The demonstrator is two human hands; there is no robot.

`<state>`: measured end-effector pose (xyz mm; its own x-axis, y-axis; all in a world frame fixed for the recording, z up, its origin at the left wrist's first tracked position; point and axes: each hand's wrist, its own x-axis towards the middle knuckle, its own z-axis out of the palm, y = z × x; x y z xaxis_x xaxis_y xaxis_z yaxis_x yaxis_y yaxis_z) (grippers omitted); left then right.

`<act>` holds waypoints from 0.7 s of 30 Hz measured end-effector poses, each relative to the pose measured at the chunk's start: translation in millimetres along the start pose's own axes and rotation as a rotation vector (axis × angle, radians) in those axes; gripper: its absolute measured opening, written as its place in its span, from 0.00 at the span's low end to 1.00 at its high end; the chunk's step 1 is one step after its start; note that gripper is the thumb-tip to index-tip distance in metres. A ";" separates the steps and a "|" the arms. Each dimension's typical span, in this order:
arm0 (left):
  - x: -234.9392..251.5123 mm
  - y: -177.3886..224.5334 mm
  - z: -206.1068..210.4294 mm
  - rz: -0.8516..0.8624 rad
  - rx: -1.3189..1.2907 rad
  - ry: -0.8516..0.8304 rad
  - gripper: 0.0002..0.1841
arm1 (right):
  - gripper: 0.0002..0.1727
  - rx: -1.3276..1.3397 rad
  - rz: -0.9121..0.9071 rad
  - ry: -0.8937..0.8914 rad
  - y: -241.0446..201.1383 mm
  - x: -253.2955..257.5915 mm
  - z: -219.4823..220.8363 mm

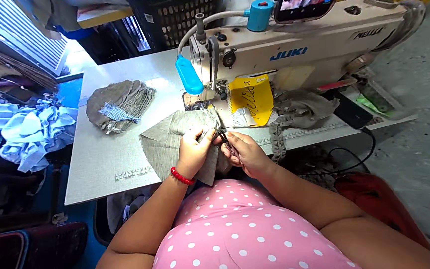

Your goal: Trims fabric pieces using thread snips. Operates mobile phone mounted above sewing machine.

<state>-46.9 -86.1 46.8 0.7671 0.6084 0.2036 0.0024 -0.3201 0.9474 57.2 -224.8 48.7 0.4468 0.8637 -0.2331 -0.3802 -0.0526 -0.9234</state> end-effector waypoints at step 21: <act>-2.2 -0.2 1.3 0.026 -0.024 0.004 0.06 | 0.21 -0.003 -0.015 -0.010 -0.1 -0.8 -0.5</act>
<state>-47.7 -88.3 45.8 0.7643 0.6029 0.2288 -0.0327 -0.3181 0.9475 57.3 -225.7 48.8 0.4442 0.8695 -0.2159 -0.3713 -0.0406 -0.9276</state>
